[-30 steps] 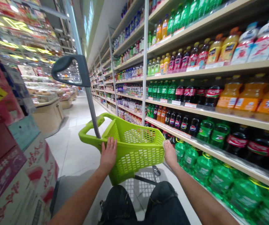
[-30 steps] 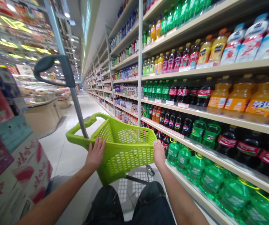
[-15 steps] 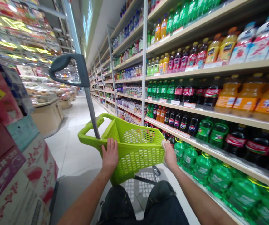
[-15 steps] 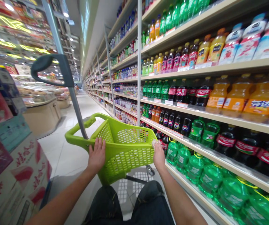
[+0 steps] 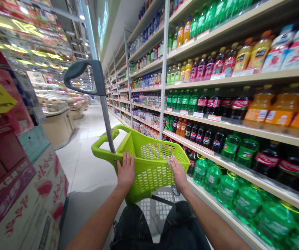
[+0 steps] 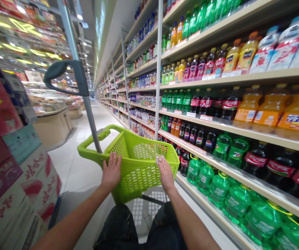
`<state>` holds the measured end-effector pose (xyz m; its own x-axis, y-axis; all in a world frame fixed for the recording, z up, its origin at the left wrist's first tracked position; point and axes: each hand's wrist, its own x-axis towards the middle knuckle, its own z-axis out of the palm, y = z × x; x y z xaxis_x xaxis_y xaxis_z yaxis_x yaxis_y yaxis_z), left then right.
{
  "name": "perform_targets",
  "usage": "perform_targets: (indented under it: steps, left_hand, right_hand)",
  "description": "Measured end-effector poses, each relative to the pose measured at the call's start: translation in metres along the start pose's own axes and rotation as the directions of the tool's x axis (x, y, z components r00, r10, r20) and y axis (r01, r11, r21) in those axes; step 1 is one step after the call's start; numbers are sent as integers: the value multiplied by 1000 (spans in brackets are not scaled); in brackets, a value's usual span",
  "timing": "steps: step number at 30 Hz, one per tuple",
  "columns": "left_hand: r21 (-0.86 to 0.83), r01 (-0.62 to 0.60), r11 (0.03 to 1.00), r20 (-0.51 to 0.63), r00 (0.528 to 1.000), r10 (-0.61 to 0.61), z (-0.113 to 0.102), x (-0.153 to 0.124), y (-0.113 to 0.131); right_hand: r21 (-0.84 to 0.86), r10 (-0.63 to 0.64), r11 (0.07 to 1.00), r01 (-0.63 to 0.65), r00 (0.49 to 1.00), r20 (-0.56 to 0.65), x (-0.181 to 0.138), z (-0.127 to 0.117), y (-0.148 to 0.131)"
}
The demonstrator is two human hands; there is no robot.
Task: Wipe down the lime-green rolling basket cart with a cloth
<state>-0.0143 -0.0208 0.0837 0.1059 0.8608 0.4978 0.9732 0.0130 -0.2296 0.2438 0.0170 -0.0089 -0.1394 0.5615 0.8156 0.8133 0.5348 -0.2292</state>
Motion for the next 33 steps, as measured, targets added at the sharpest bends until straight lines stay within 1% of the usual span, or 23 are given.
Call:
perform_targets:
  steps: [1,2,4,7,9,10,12,14,16,19,22,24,25,26,28,30,32,33]
  left_hand:
    - [-9,10,1000,11,1000,-10,-1,0,2]
    - [-17,17,1000,22,1000,-17,-2,0,4]
    - [-24,15,1000,35,999,-14,-3,1,6]
    - [-21,0,1000,47,999,1,-6,0,7]
    - [-16,-4,1000,54,999,5,-7,0,5]
    - [-15,-6,1000,57,998,7,-7,0,5]
    - [-20,-11,1000,62,998,13,-7,0,4]
    - [-34,-16,999,71,997,19,-7,0,4]
    - [-50,-18,999,80,997,22,-8,-1,5]
    - [-67,-27,997,79,996,33,-9,-2,5]
    - [-75,-52,996,75,996,57,-10,-3,2]
    - [-84,-58,995,70,995,64,-9,-3,0]
    - [-89,-52,995,66,996,58,-9,-3,0]
    - [-95,-45,994,64,997,51,-8,-3,0]
    - [-114,-66,991,63,995,73,-6,-3,6]
    - [-145,-152,978,61,985,162,-4,-4,16]
    - [-175,-215,961,64,971,229,-2,-7,28]
    - [-183,-216,959,68,970,231,-1,-9,33]
  right_hand:
    - [8,12,1000,-12,1000,-18,-2,1,-1]
    - [25,16,1000,-15,999,-30,-2,4,-7]
    - [77,0,997,2,1000,-25,2,15,-34]
    - [151,-79,986,72,996,41,16,30,-80]
    - [175,-126,978,111,989,77,24,31,-92]
    - [176,-134,977,118,987,84,26,29,-89]
    - [153,-112,983,100,991,68,26,22,-73]
    - [113,-49,993,47,999,16,23,15,-55]
    - [88,-8,996,11,999,-33,18,16,-48]
    - [87,-32,996,34,999,-25,2,31,-59]
    - [66,-87,994,83,995,51,-28,47,-71]
    - [42,-103,994,99,990,99,-45,46,-68]
    - [33,-101,995,98,989,109,-47,42,-65]
    - [27,-90,996,87,990,107,-45,34,-60]
    - [22,-52,998,50,996,71,-29,16,-52]
    - [17,-23,1000,22,1000,18,-6,0,-47]
    - [5,-28,1000,28,1000,-4,5,-5,-41]
    - [-3,-42,999,42,999,11,3,-3,-38]
